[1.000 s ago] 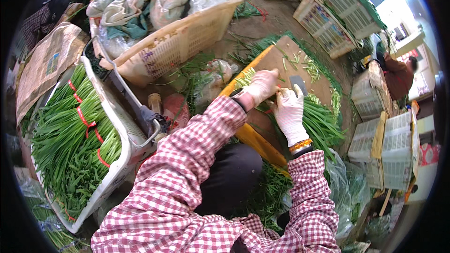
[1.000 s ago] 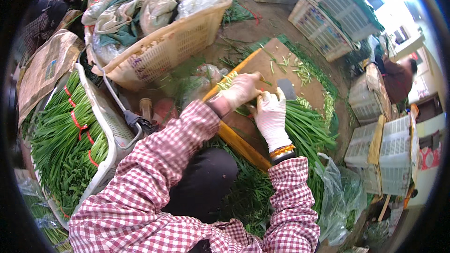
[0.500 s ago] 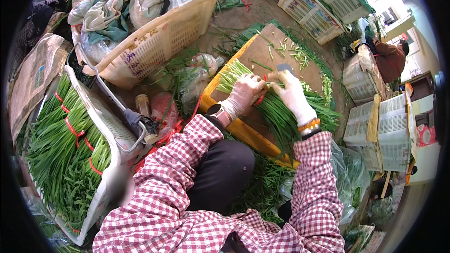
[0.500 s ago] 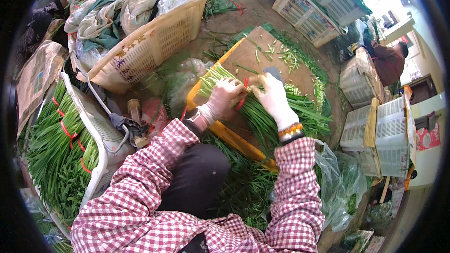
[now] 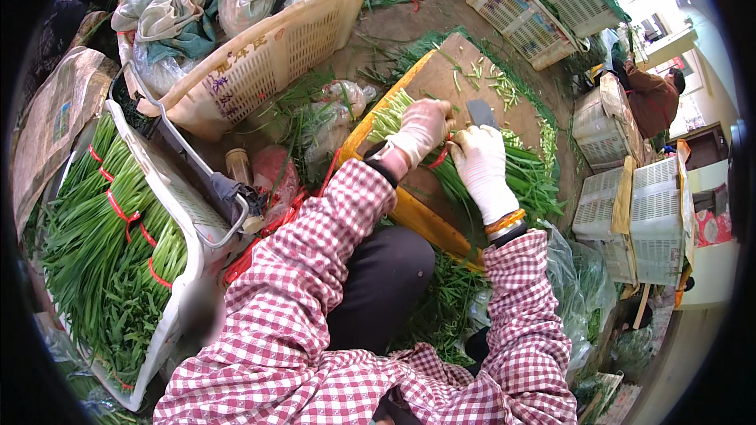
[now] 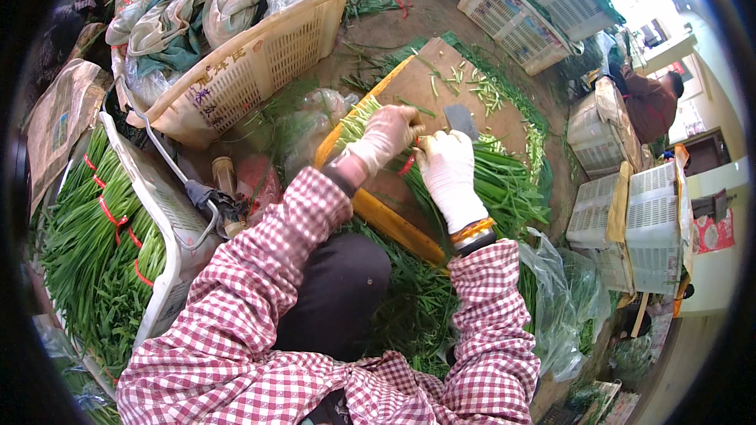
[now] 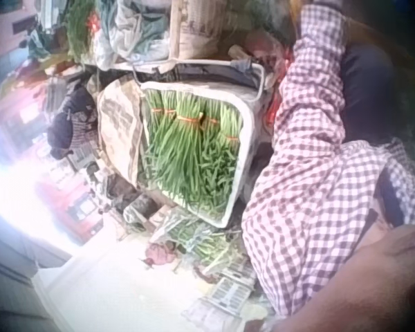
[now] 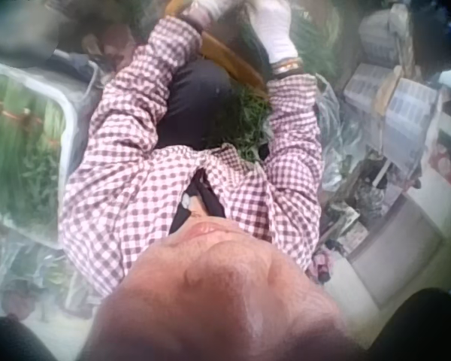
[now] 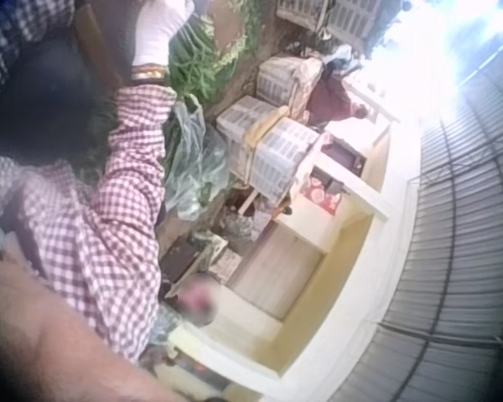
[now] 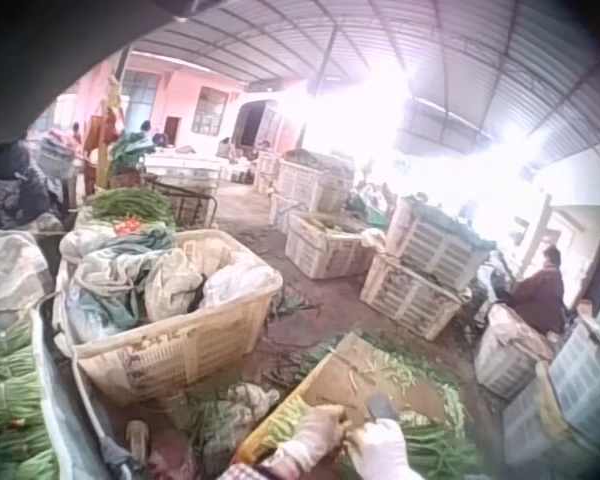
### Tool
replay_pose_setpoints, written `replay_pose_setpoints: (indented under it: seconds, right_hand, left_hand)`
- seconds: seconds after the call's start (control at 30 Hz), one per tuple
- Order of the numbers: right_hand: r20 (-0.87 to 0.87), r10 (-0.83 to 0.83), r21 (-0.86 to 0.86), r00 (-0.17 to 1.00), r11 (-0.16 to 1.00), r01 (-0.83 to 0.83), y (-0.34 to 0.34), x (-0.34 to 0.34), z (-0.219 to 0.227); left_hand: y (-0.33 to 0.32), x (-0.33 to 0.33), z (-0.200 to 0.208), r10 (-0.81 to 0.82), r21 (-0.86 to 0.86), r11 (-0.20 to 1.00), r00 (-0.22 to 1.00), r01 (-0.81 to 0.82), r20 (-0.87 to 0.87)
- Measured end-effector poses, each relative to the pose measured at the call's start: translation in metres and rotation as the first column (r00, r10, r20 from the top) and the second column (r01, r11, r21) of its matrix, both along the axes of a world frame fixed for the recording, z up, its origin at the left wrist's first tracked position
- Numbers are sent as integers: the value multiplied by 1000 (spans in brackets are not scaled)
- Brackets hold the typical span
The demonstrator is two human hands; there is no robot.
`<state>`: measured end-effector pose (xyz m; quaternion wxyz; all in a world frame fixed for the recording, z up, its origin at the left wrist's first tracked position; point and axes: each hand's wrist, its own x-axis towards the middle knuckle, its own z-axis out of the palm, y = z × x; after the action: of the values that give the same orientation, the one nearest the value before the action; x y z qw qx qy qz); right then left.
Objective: The person gathers green onions from a plastic bag, trims the ends with a knife, and ties them into bundles using red rubber bands. The finished bundles are placed into a white basket.
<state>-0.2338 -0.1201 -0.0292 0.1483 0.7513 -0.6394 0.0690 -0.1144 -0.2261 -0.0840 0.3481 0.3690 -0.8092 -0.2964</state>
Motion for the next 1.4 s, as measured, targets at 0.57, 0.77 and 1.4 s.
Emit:
replay_pose_setpoints:
  seconds: [0.57,0.77,1.4]
  right_hand:
    - [497,-194,149,846,979,137,20,-1,102]
    - [930,84,-27,356,986,-164,22,-18,136]
    - [191,-481,143,856,876,460,83,-105,-58]
  left_hand:
    - [31,63,52,-238,260,774,645,578,-726]
    - [11,24,185,-385,-98,819,414,565,-825]
    - [15,-28,42,-213,-143,823,531,550,820]
